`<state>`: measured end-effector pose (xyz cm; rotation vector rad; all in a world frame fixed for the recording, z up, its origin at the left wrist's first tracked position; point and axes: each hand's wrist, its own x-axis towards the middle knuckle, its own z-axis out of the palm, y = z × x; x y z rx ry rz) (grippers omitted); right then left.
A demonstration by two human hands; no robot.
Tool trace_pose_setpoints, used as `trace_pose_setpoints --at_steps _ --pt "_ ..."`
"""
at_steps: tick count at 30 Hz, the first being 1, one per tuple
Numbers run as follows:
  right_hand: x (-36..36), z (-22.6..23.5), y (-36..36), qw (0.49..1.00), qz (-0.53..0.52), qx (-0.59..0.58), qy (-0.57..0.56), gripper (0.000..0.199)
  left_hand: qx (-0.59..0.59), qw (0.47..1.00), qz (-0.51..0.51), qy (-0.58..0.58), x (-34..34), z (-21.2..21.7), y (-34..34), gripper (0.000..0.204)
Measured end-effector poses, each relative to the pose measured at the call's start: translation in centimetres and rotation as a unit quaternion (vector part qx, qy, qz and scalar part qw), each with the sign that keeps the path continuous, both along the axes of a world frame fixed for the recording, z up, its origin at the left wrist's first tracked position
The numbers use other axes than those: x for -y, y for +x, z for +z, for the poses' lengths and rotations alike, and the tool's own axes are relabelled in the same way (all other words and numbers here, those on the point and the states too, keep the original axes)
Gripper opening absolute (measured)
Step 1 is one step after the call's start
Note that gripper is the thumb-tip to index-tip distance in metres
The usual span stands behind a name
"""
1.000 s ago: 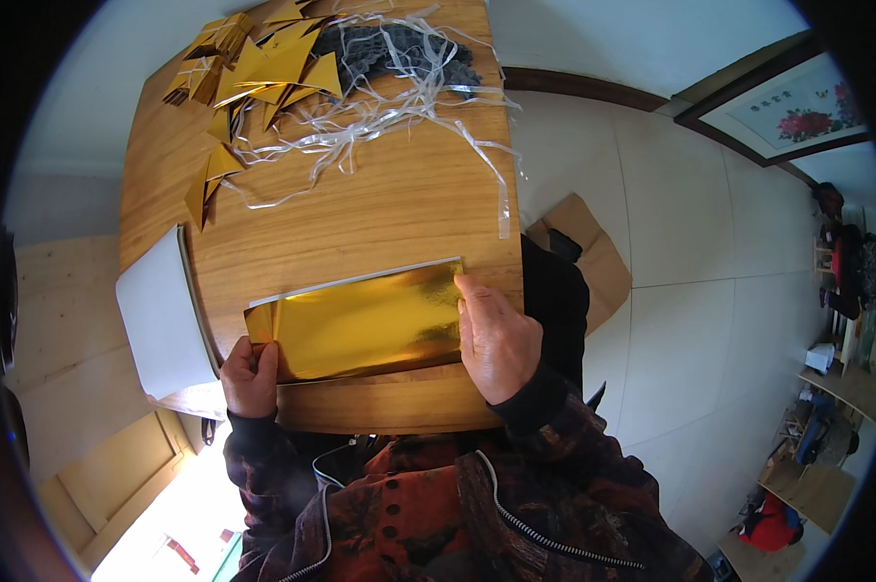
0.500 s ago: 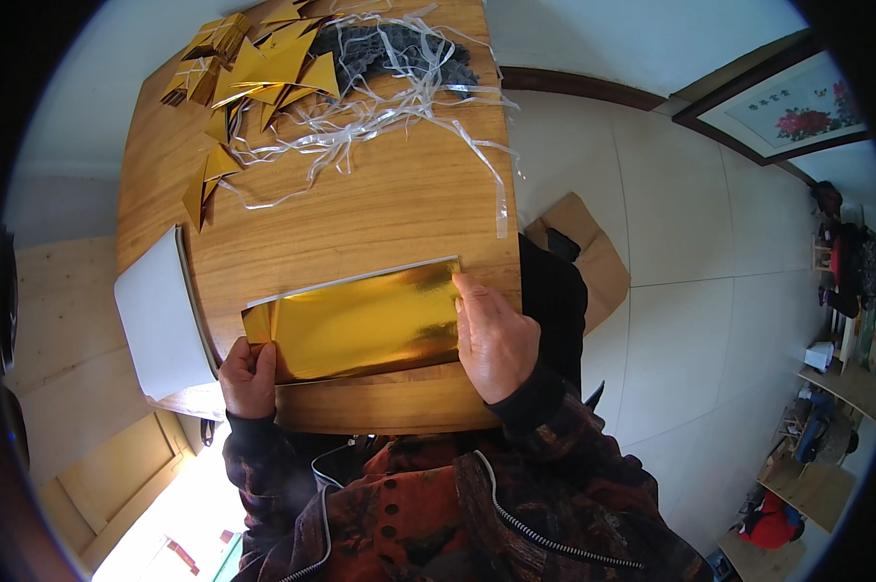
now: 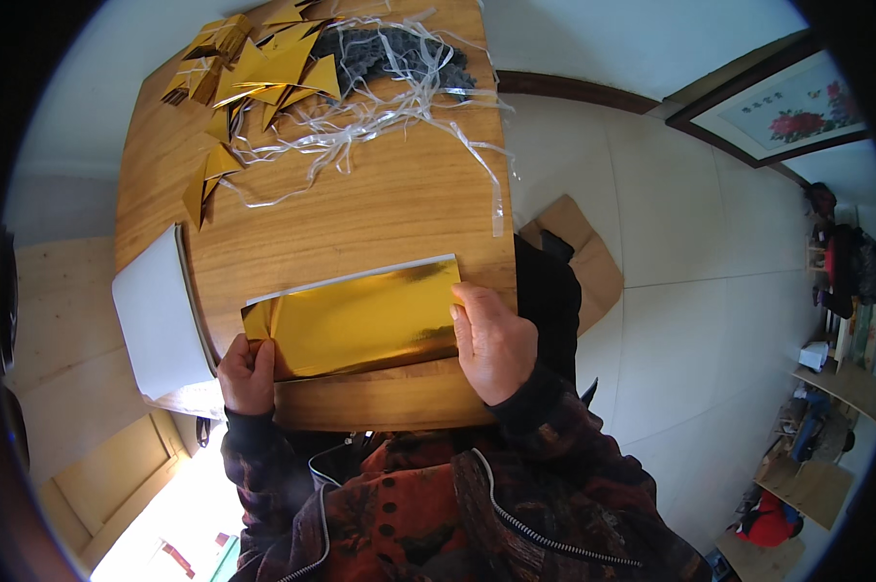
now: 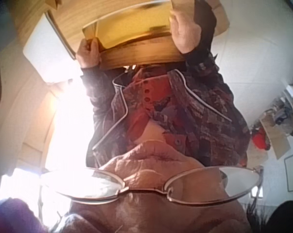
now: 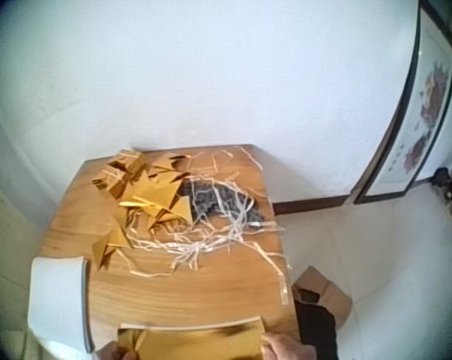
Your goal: The person folds a sheet of gold-colored paper into a triangular shape by hand, pressing creases and adjusting edges. The finished piece is placed on a pile of similar folded items on the table.
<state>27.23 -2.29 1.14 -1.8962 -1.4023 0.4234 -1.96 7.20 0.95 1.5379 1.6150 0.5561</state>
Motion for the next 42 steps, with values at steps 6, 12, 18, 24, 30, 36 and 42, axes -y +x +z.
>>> trace_pose_setpoints --at_steps 6,12,18,24,30,36,42 --pt "0.78 0.37 0.09 0.995 0.009 -0.099 -0.019 0.023 -0.027 0.999 -0.013 0.034 -0.03 0.24 0.27 0.017" --pt "0.78 0.02 -0.1 0.997 0.012 -0.07 -0.014 0.022 0.008 1.0 -0.009 0.012 0.03 0.42 0.33 0.014" --pt "0.52 0.03 0.0 0.999 0.02 -0.033 -0.007 0.023 0.012 1.0 -0.006 0.014 0.0 -0.03 0.13 0.014" --pt "0.29 0.07 0.04 1.0 0.023 -0.005 -0.008 0.023 0.008 1.0 -0.001 -0.001 -0.03 -0.25 -0.13 0.013" --pt "0.18 0.15 -0.04 1.0 0.017 -0.011 -0.018 0.023 0.019 1.0 0.004 0.002 0.02 -0.21 -0.09 0.013" --pt "-0.06 -0.1 -0.07 1.0 0.016 0.004 0.001 0.022 0.007 1.0 0.011 -0.007 -0.01 -0.26 -0.12 0.014" --pt "-0.05 -0.14 -0.12 1.0 0.012 0.002 -0.004 0.022 -0.003 1.0 0.001 0.028 0.08 -0.53 -0.2 0.015"
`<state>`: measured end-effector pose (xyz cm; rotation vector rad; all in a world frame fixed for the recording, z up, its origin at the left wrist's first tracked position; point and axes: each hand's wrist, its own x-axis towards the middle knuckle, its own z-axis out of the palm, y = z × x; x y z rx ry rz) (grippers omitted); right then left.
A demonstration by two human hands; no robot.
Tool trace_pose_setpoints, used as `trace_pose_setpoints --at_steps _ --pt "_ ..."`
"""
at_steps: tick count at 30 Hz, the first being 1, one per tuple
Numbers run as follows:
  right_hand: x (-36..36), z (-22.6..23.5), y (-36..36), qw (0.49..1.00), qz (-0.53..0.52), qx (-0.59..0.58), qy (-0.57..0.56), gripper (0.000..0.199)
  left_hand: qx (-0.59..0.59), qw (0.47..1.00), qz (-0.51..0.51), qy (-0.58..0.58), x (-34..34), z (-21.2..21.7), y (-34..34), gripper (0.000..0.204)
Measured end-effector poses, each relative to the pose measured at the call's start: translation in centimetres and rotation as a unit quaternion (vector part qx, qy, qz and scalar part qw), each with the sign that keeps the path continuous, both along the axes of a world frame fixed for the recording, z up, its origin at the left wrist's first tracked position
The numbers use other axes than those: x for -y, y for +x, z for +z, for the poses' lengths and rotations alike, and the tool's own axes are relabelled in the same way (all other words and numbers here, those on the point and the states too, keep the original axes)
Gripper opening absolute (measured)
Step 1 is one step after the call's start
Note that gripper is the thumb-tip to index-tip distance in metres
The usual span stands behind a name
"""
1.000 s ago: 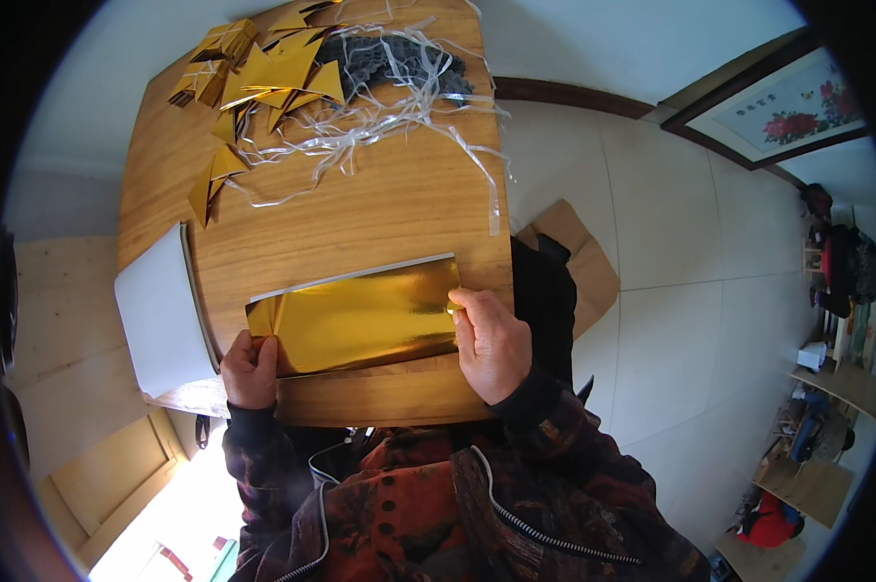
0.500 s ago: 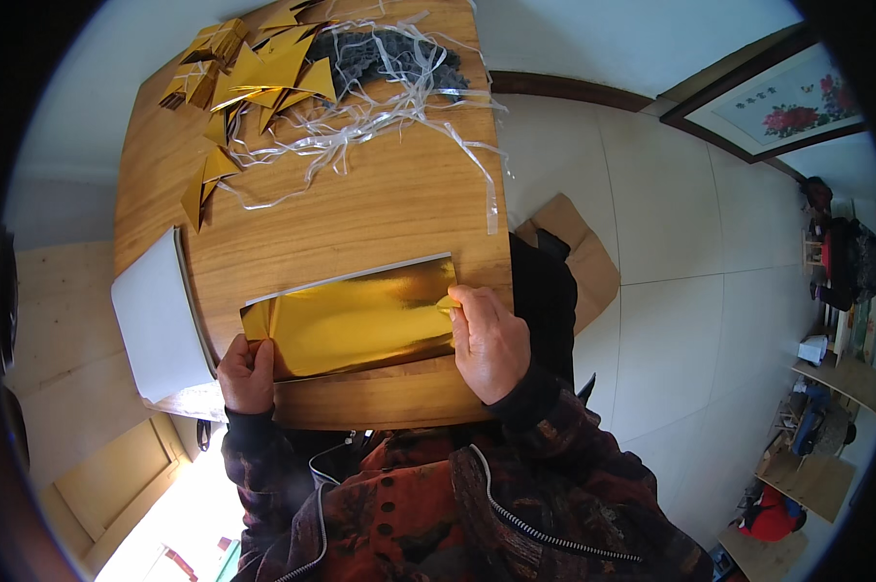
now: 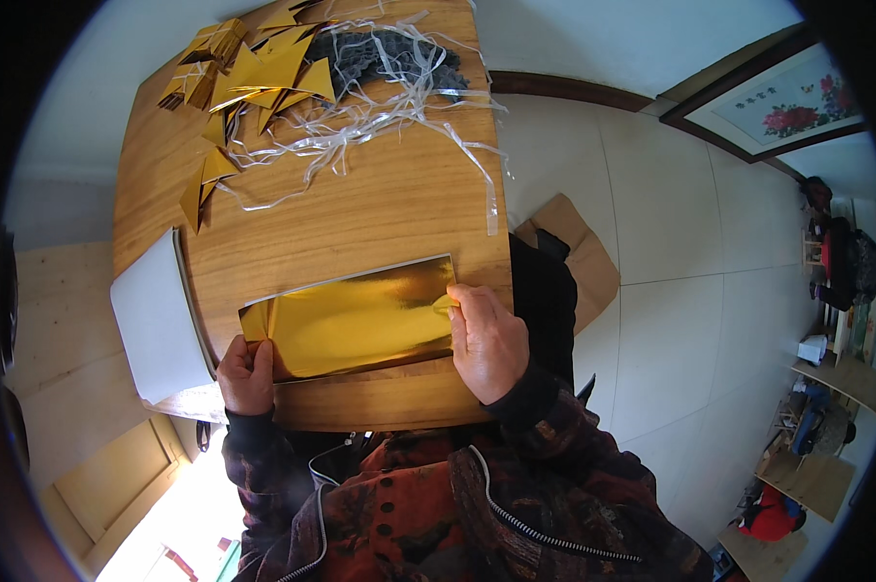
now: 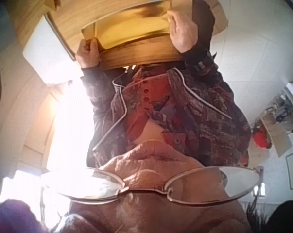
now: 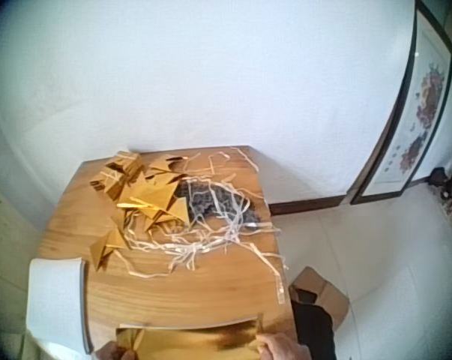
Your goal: The person folds a sheet of gold-colored paper into a triangular shape by hand, pressing creases and adjusting edges. The finished piece is placed on a pile of similar folded items on the table.
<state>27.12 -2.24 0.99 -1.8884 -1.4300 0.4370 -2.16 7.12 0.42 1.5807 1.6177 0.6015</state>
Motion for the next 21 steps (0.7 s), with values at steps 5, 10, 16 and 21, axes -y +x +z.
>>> trace_pose_setpoints --at_steps 5,10,16,21 --pt "-0.05 0.01 -0.02 1.0 0.0 0.0 0.0 0.022 0.008 1.0 0.011 -0.019 -0.06 -0.46 -0.25 0.016" --pt "-0.05 0.07 -0.03 1.0 -0.001 0.008 -0.005 0.023 0.019 0.999 0.012 -0.026 0.0 -0.42 -0.28 0.018" --pt "-0.03 0.01 -0.06 1.0 -0.004 0.006 -0.001 0.023 0.012 0.999 0.012 -0.027 -0.05 -0.25 -0.13 0.018" --pt "-0.06 0.0 -0.12 1.0 -0.007 0.006 0.005 0.024 0.049 0.998 0.023 -0.039 0.05 -0.24 -0.04 0.018"
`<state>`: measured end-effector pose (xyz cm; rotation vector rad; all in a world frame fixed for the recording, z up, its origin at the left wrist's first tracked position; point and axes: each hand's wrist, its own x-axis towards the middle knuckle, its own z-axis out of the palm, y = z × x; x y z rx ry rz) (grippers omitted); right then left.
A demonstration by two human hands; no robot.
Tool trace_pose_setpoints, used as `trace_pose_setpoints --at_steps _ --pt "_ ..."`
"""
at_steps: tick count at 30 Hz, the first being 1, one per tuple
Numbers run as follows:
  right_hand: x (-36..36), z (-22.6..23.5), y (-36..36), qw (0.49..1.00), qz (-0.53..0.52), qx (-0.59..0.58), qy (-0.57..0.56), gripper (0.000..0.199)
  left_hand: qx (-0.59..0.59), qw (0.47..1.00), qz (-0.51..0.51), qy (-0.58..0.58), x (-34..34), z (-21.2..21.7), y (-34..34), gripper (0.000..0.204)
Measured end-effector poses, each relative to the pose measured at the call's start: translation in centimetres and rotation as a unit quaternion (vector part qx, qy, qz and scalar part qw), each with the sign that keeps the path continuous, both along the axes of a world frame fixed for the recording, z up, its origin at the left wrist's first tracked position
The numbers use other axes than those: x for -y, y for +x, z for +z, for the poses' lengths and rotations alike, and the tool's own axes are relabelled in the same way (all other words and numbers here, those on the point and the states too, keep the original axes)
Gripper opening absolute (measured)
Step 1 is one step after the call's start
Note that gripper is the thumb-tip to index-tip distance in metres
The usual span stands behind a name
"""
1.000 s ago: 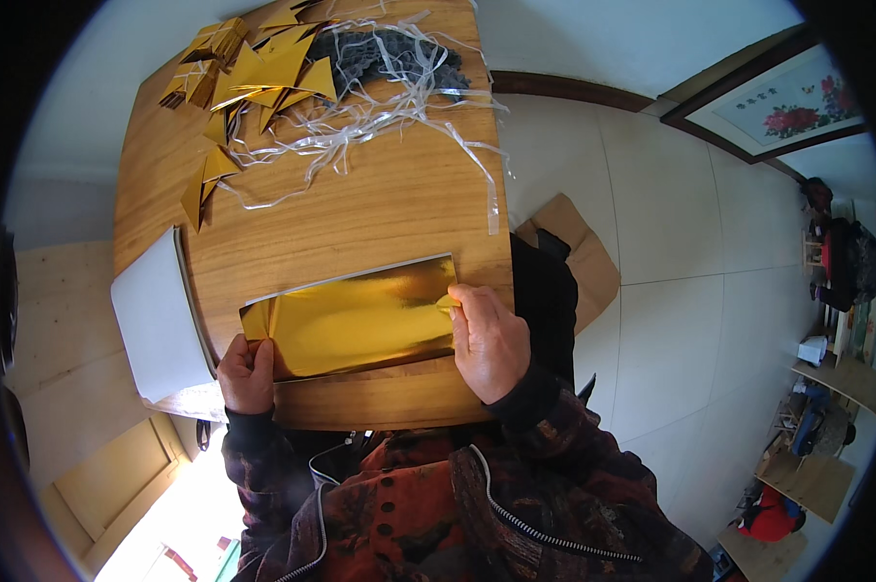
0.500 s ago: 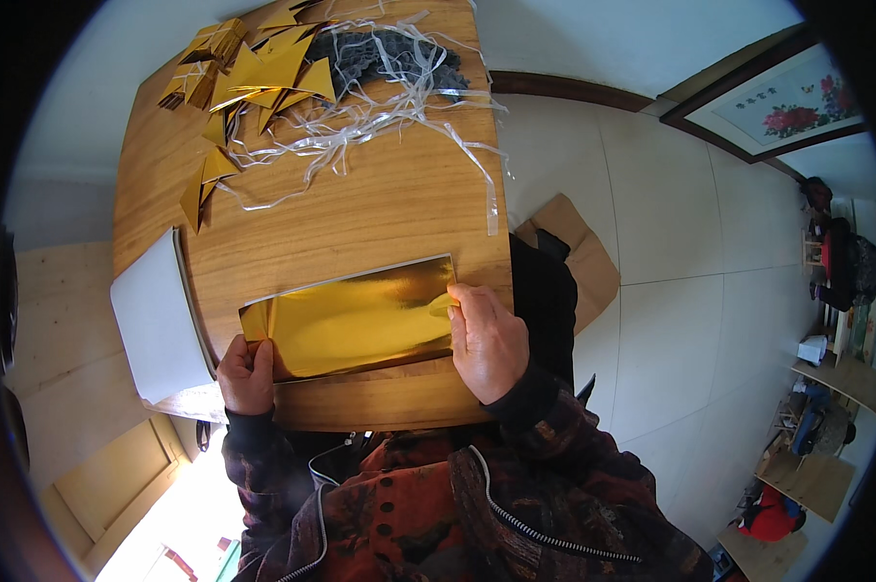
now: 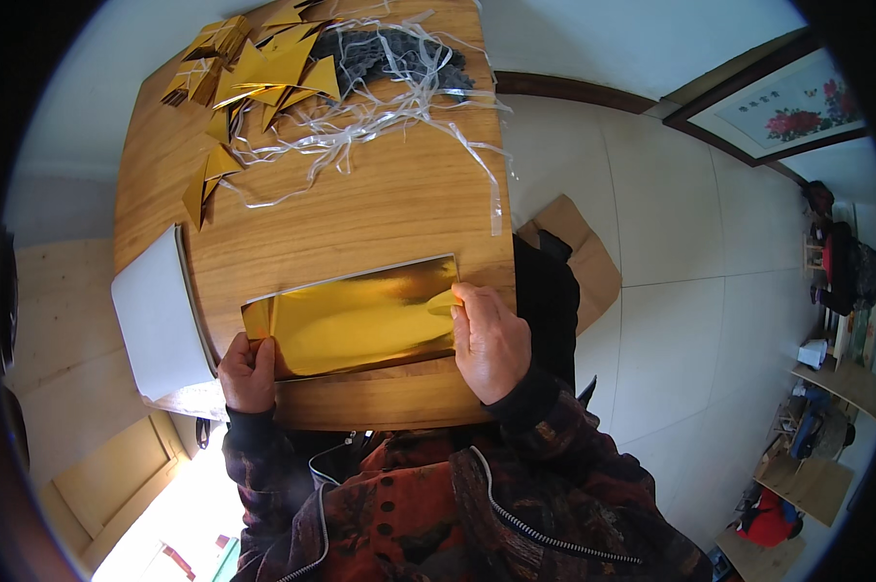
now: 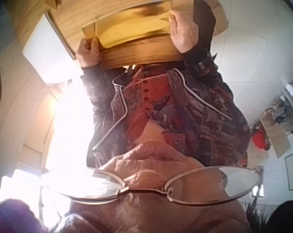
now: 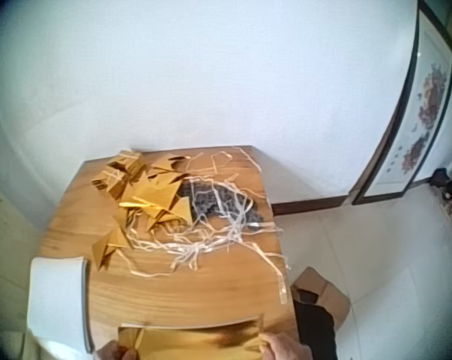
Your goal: The person folds a sheet of gold-colored paper into a triangular shape by hand, pressing creases and adjusting edges. The finished piece is placed on a pile of similar folded items on the table.
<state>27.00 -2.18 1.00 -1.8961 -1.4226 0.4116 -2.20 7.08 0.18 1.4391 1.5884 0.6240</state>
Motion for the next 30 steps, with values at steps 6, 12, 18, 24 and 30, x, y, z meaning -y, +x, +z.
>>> trace_pose_setpoints --at_steps 6,12,18,24,30 --pt "-0.05 0.02 -0.04 1.0 0.0 0.007 -0.001 0.024 -0.019 1.0 -0.001 0.007 -0.04 -0.04 0.01 0.018" --pt "-0.07 0.02 -0.08 1.0 -0.005 0.011 -0.005 0.023 -0.025 1.0 -0.004 0.008 0.03 0.31 0.25 0.019" --pt "-0.15 -0.03 -0.05 1.0 -0.002 0.021 0.006 0.023 -0.01 1.0 0.001 0.0 -0.02 0.51 0.51 0.019" --pt "-0.12 0.03 -0.08 1.0 -0.002 0.025 -0.01 0.022 -0.02 1.0 0.002 0.008 -0.06 0.12 0.27 0.02" --pt "-0.19 -0.15 -0.04 0.999 0.001 0.04 -0.001 0.022 -0.046 0.998 -0.028 0.025 -0.1 -0.26 -0.05 0.013"
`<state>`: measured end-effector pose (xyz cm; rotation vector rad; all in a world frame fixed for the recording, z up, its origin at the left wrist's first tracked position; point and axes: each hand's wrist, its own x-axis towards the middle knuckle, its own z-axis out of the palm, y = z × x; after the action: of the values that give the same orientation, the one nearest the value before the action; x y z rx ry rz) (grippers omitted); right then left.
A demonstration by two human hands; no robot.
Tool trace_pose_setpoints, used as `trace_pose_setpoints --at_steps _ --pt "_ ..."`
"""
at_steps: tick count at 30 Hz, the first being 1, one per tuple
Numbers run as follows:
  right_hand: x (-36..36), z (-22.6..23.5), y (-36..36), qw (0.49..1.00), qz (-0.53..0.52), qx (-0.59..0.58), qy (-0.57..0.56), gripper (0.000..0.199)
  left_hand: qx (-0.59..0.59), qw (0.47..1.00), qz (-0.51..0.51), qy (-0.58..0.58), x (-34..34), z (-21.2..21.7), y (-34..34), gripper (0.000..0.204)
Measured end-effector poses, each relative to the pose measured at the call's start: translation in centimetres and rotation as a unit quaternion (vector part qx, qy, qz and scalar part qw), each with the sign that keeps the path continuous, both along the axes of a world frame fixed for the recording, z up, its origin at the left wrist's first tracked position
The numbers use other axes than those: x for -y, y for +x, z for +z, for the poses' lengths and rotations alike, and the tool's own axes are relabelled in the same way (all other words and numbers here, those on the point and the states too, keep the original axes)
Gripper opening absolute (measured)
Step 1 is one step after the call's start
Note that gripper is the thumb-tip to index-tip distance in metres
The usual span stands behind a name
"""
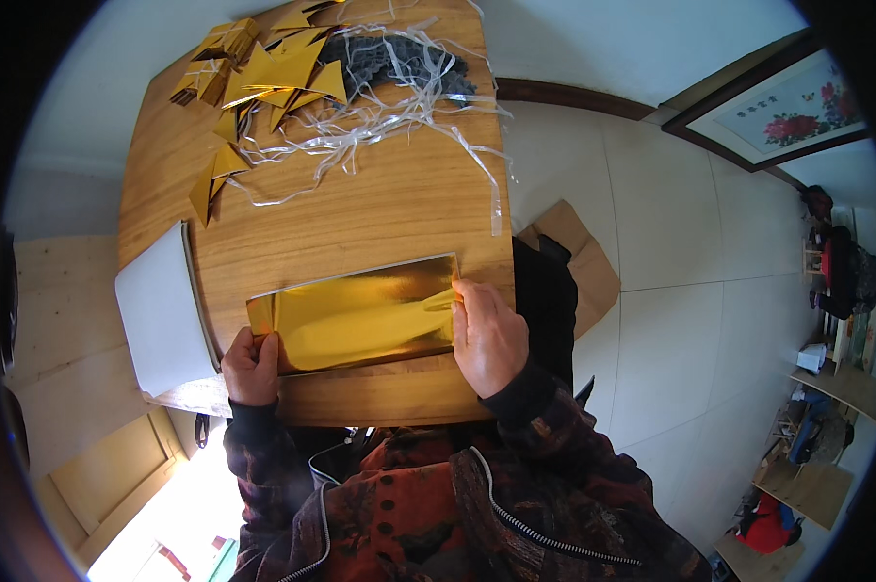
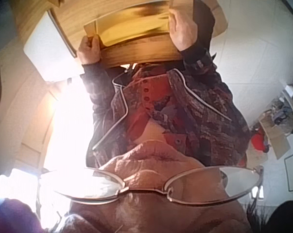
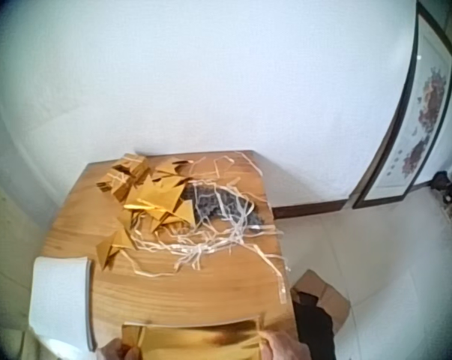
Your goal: The person folds a sheet of gold-colored paper into a triangular shape by hand, pressing creases and adjusting edges. The finished piece is placed on a pile of similar folded items on the table.
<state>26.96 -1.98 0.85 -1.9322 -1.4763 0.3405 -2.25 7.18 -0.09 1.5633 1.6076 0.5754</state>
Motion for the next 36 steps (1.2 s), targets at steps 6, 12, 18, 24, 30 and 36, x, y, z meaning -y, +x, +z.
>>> trace_pose_setpoints --at_steps 6,12,18,24,30,36 --pt "-0.1 0.0 -0.3 0.999 -0.002 0.041 -0.026 0.02 0.049 0.998 0.036 -0.024 -0.1 0.0 0.4 0.015" --pt "-0.2 0.3 -0.5 0.991 -0.002 0.119 -0.064 0.019 -0.055 0.998 0.017 -0.011 -0.3 -0.6 0.1 0.019" --pt "-0.5 0.0 -0.7 0.985 0.0 0.166 -0.049 0.025 -0.135 0.989 0.006 0.065 -0.1 -0.8 0.3 0.028" --pt "-0.4 -0.2 -0.6 0.986 0.011 0.159 -0.053 0.029 -0.136 0.989 0.016 0.049 -0.3 -0.1 0.9 0.032" --pt "-0.3 -0.5 -0.5 0.985 0.012 0.167 -0.043 0.028 -0.141 0.989 0.014 0.042 -0.3 0.4 1.0 0.034" --pt "-0.4 -0.7 -0.5 0.987 0.013 0.155 -0.031 0.027 -0.154 0.987 0.004 0.043 -0.4 0.6 1.0 0.034"
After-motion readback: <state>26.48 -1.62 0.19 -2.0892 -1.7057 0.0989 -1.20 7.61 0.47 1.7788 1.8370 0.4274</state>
